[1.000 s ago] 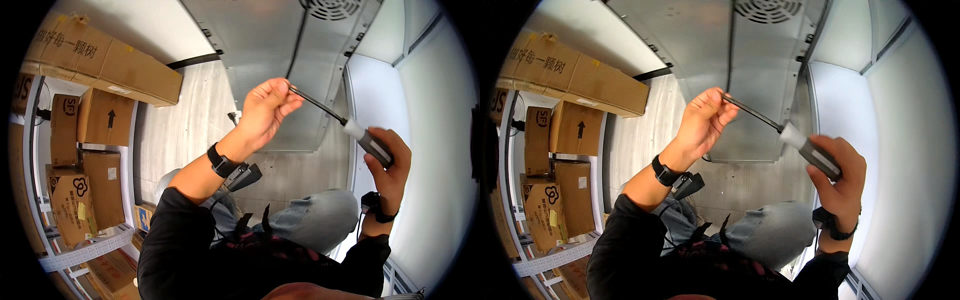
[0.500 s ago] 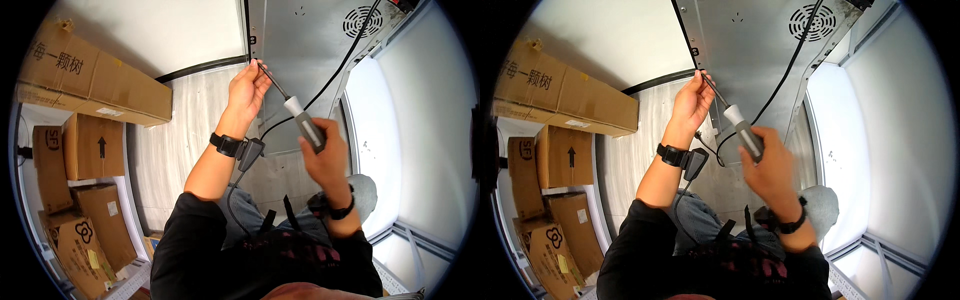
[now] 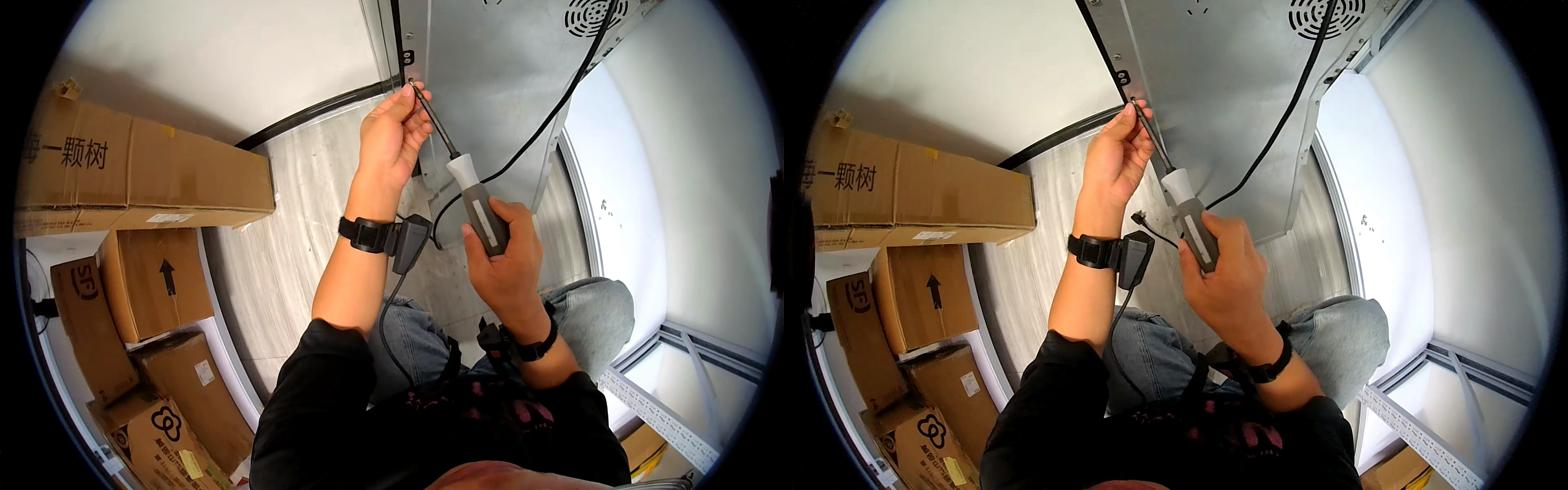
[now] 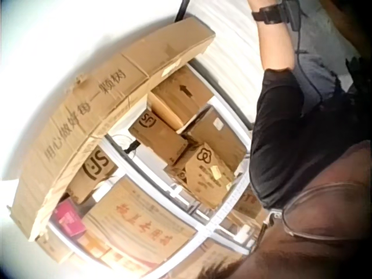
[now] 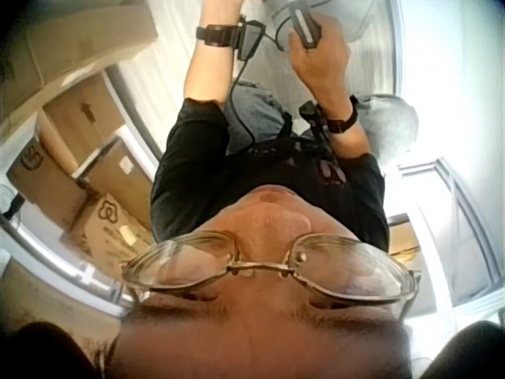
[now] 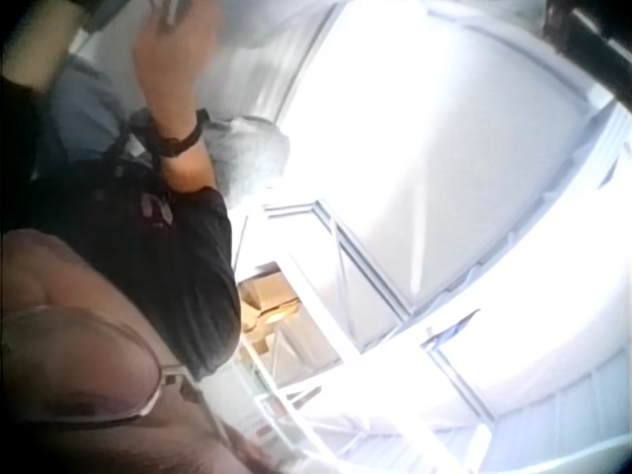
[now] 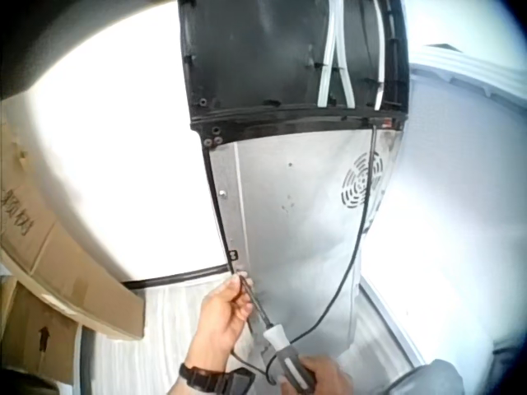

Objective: The person uses a screwdriver to fasten screws into the back panel of a white appliance. They repeatedly pick up screws and tighten them at various positions along the panel edge while standing in a storage area.

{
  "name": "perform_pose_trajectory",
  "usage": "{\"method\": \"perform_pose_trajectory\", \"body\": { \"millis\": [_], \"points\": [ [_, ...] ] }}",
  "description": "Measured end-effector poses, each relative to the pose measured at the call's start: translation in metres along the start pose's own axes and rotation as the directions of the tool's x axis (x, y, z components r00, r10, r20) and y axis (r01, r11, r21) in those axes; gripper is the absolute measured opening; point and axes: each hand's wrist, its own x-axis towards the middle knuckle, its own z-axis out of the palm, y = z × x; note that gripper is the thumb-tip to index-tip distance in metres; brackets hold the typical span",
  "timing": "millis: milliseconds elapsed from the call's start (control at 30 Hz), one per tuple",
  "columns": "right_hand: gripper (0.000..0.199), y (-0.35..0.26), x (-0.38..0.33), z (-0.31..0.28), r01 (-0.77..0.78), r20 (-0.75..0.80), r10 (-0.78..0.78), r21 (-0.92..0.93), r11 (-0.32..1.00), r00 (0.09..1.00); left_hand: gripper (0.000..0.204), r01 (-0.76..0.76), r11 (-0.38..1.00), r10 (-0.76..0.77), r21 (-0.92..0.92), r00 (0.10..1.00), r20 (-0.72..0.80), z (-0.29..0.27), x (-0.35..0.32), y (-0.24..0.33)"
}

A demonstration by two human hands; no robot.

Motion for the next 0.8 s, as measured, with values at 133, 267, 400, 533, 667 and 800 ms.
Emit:
{"method": "perform_pose_trajectory", "body": {
  "millis": [133, 267, 400, 533, 667, 800],
  "points": [
    [0.035, -0.004, 0.000, 0.002, -0.009, -0.011, 0.009, -0.002, 1.000, 1.000, 0.019, 0.005, 1.000, -0.005, -0.008, 1.000, 0.006, 0.003, 0.001, 0.001],
    [0.036, -0.007, 0.001, 0.003, -0.008, -0.013, 0.007, -0.018, 1.000, 1.000, 0.019, -0.007, 1.000, 0.007, 0.008, 1.000, 0.011, 0.002, 0.002, -0.001],
    [0.037, -0.013, 0.001, 0.006, -0.013, -0.012, 0.012, -0.031, 0.999, 1.000, 0.019, -0.006, 1.000, 0.006, 0.028, 1.000, 0.007, 0.002, 0.001, 0.000],
    [0.037, -0.016, 0.001, 0.007, 0.008, 0.005, -0.008, -0.091, 0.996, 1.000, 0.019, 0.006, 0.999, -0.007, 0.031, 0.999, 0.034, 0.000, 0.000, 0.001],
    [0.038, -0.021, 0.001, 0.010, -0.028, 0.010, 0.028, -0.078, 0.997, 1.000, 0.020, 0.034, 0.999, -0.037, 0.021, 0.992, 0.121, -0.005, -0.003, 0.005],
    [0.040, -0.024, -0.001, 0.012, -0.198, 0.039, 0.196, 0.051, 0.979, 0.980, 0.021, 0.093, 0.991, -0.115, 0.100, 0.963, 0.243, -0.003, -0.008, 0.013]
  ]
}}
